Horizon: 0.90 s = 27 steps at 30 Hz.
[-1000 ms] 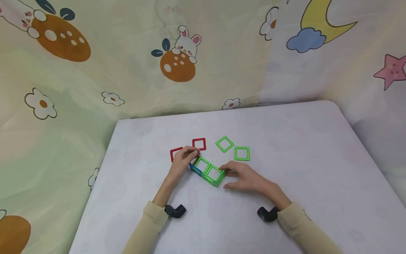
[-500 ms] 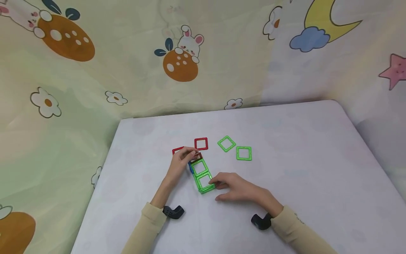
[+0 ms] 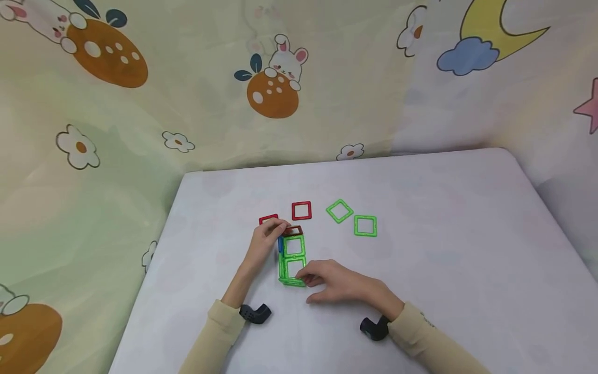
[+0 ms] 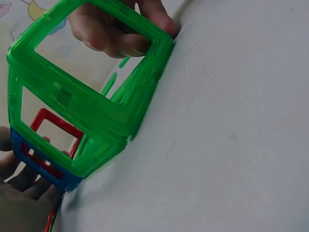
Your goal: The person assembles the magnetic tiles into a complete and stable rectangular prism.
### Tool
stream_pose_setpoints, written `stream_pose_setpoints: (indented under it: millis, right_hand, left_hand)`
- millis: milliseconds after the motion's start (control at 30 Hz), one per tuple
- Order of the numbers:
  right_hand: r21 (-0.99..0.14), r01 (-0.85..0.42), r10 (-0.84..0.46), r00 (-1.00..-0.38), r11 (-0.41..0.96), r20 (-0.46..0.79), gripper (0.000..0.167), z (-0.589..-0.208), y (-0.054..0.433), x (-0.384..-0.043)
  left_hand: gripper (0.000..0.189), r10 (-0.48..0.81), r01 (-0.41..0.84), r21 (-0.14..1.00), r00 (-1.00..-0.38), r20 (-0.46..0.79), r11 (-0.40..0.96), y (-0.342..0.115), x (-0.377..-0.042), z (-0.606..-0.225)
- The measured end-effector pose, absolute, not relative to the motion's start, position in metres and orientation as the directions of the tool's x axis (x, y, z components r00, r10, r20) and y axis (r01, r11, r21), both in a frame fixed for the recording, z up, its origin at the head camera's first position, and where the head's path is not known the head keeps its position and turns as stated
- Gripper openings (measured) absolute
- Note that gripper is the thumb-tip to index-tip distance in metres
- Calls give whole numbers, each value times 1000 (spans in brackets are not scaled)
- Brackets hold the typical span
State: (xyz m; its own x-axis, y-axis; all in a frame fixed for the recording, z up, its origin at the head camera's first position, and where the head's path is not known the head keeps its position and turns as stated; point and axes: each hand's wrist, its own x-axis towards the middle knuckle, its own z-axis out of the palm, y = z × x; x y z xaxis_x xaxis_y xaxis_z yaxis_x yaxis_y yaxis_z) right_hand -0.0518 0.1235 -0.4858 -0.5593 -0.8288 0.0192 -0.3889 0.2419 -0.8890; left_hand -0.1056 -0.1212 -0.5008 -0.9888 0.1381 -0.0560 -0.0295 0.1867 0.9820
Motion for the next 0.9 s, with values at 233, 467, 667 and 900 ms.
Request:
stream_pose_setpoints:
  millis: [233,467,667,900]
  right_hand:
    - [-832,-447,-777,-629,329,31,41,-483,124,-50]
    - [-735,-546,-739,-667,402,91,24,-486,113,-47]
    - [-616,-640,-710,-681,459,177,18,-484,108,-44]
    - [-615,-593,-685,-720,519,116,19,-481,118,-45]
  left_hand:
    - [24,136,0,983,-990,-26,184,-122,-104,-500]
    - [26,139,-7,985,-990,-32,174,-120,-104,-501]
    - [29,142,-42,988,-988,-63,146,-116,-105,-504]
    - [27,148,-40,990,-987,-61,138,-115,-104,-503]
